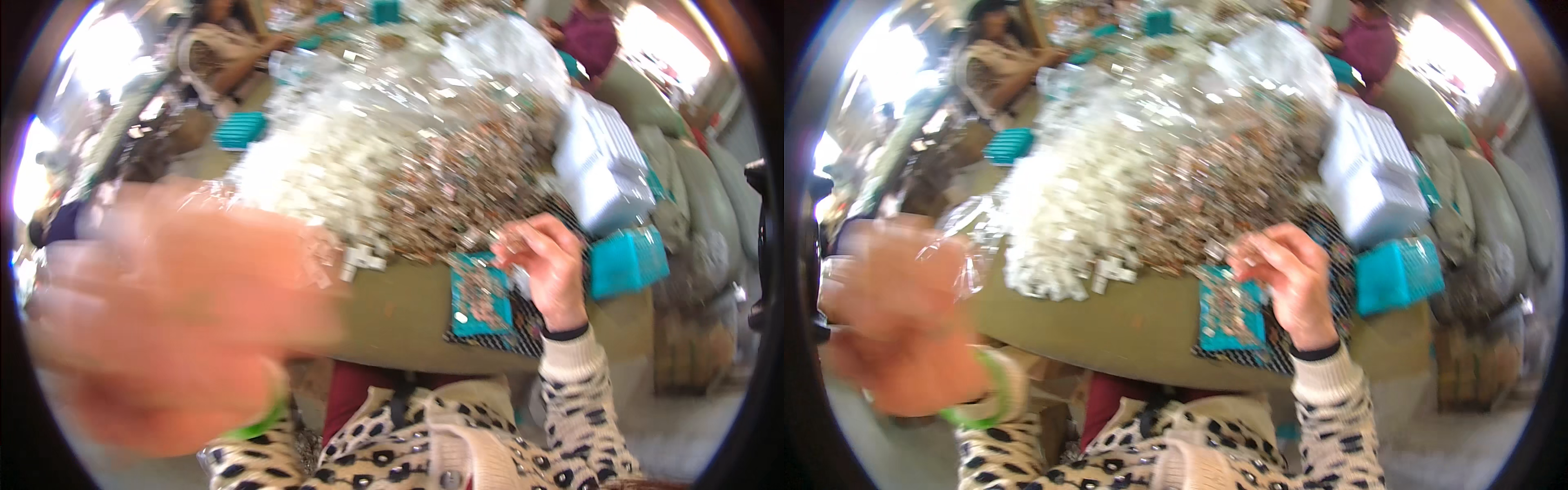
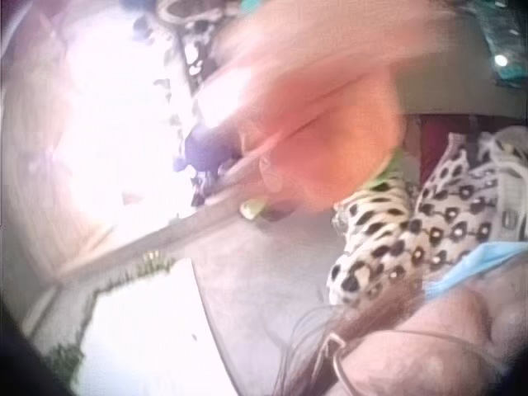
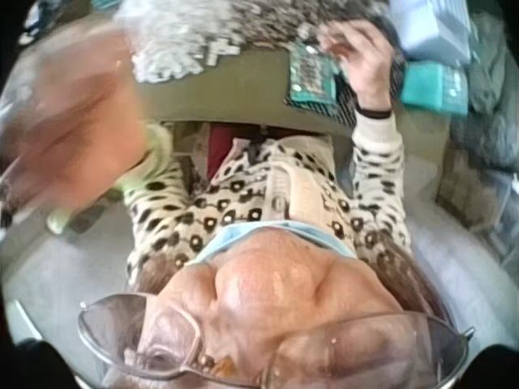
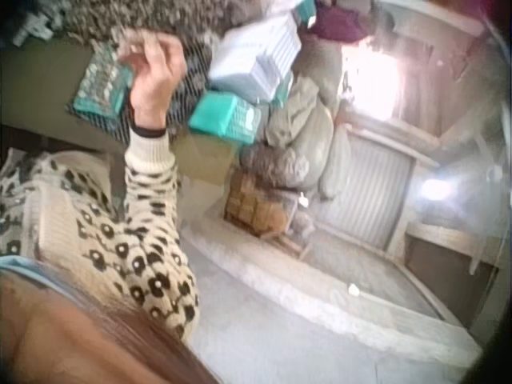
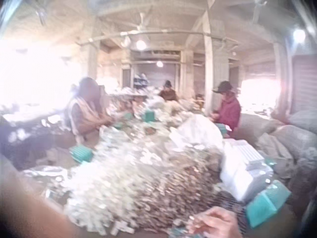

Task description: The person assembles small electronic components by hand. They pick white plastic housings and metal contacts from a table, insert the contacts into the housings, and place the assembled units back on the table.

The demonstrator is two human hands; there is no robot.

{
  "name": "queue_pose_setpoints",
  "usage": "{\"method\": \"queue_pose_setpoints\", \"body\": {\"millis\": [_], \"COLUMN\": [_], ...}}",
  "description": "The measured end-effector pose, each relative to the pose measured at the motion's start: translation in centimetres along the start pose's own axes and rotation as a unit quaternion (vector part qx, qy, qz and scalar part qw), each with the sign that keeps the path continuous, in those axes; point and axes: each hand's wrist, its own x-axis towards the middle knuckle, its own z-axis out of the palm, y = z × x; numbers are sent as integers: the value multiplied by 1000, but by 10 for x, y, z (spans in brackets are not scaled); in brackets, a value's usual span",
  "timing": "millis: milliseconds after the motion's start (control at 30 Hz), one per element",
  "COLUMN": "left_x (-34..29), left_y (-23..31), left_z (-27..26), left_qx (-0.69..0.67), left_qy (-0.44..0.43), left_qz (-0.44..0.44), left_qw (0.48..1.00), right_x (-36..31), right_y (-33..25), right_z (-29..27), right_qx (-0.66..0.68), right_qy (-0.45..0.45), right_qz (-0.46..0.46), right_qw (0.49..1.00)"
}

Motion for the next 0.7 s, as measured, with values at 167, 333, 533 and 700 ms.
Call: {"method": "queue_pose_setpoints", "body": {"millis": [167,333,533,700], "left_x": [13,19,5,-7], "left_y": [-5,16,15,8], "left_z": [82,176,185,195], "left_qx": [-362,-588,-572,-556], "left_qy": [8,48,-111,-246], "left_qz": [22,112,81,57], "left_qw": [932,799,809,792], "right_x": [2,-8,-13,-15], "right_y": [11,18,17,15], "right_z": [7,6,6,14], "right_qx": [4,23,11,11], "right_qy": [-1,-21,-13,-30], "right_qz": [24,-5,-3,1], "right_qw": [1000,1000,1000,999]}}
